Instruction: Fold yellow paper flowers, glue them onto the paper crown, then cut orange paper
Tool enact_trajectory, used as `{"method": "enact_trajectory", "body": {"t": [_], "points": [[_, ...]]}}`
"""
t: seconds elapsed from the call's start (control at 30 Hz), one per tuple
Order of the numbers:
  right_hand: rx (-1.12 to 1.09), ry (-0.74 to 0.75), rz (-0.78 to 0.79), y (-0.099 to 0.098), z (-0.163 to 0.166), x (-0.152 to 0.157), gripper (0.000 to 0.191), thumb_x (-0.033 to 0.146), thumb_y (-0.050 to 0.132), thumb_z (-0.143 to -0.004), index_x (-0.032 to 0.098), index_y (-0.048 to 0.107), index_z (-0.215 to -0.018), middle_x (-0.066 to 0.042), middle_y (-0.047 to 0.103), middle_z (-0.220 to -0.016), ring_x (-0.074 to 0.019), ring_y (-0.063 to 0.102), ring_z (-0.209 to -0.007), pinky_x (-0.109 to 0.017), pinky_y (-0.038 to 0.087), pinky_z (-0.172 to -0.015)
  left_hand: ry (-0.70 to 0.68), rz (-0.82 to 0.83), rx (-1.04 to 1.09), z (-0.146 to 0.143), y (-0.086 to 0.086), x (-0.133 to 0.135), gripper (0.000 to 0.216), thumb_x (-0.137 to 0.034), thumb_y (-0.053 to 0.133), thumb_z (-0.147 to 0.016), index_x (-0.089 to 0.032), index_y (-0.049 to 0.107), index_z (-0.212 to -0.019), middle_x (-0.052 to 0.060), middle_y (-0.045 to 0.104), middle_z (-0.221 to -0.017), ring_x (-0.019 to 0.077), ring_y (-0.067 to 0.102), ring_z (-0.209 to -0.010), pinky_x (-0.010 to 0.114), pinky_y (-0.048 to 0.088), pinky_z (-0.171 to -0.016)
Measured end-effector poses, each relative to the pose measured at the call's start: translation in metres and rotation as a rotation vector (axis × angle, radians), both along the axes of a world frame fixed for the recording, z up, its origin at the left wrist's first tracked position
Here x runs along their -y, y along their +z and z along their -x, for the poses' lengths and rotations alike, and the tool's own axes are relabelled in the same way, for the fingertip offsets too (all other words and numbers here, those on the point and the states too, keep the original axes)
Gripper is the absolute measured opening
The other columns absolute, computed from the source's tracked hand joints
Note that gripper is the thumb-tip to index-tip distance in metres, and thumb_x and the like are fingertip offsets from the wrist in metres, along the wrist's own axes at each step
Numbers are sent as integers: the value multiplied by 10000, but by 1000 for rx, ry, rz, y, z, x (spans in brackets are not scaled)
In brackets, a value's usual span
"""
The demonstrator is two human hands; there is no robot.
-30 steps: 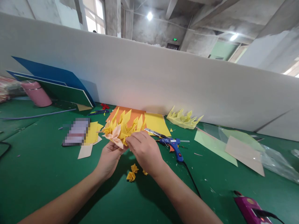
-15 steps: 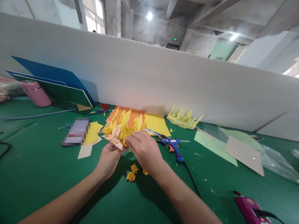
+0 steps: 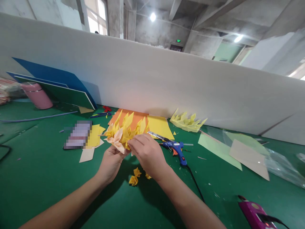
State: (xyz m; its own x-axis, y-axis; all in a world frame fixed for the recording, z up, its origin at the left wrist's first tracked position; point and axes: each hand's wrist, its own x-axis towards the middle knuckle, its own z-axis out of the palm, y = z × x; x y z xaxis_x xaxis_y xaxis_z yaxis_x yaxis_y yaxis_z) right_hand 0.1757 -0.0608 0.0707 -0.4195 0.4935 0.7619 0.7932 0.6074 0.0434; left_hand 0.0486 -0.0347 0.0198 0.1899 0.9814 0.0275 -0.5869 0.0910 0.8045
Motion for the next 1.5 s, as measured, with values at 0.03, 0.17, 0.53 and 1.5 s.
{"method": "enact_trajectory", "body": {"t": [0.03,0.17,0.53,1.5], "points": [[-3,0,2,0,0,0,216,157,458,-925,145,644,-815,-69,673,-755,-167,583,-693,-288,472,-665,-2,-3,-2,0,0,0,274,-131,792,-519,-198,716,-774,23,745,-803,202,675,-817,333,488,-840],[-3,0,-1,1,1,0,231,156,448,-928,157,640,-800,-64,666,-745,-163,581,-686,-286,471,-659,6,-1,-1,1,2,0,294,-118,794,-507,-193,713,-779,18,746,-798,194,675,-810,325,488,-839],[-149,47,66,4,-3,2,98,137,529,-876,183,615,-867,-39,686,-776,-167,598,-701,-301,460,-651,4,78,114,0,6,-3,381,-181,848,-462,-181,682,-805,19,742,-832,159,668,-789,267,496,-770],[-144,-237,74,-52,-25,-2,264,225,576,-857,247,488,-1104,-55,622,-1162,-241,502,-1035,-390,357,-895,-143,29,266,7,-3,-8,491,2,645,-580,-262,645,-994,3,683,-1117,201,586,-1085,355,431,-970]]}}
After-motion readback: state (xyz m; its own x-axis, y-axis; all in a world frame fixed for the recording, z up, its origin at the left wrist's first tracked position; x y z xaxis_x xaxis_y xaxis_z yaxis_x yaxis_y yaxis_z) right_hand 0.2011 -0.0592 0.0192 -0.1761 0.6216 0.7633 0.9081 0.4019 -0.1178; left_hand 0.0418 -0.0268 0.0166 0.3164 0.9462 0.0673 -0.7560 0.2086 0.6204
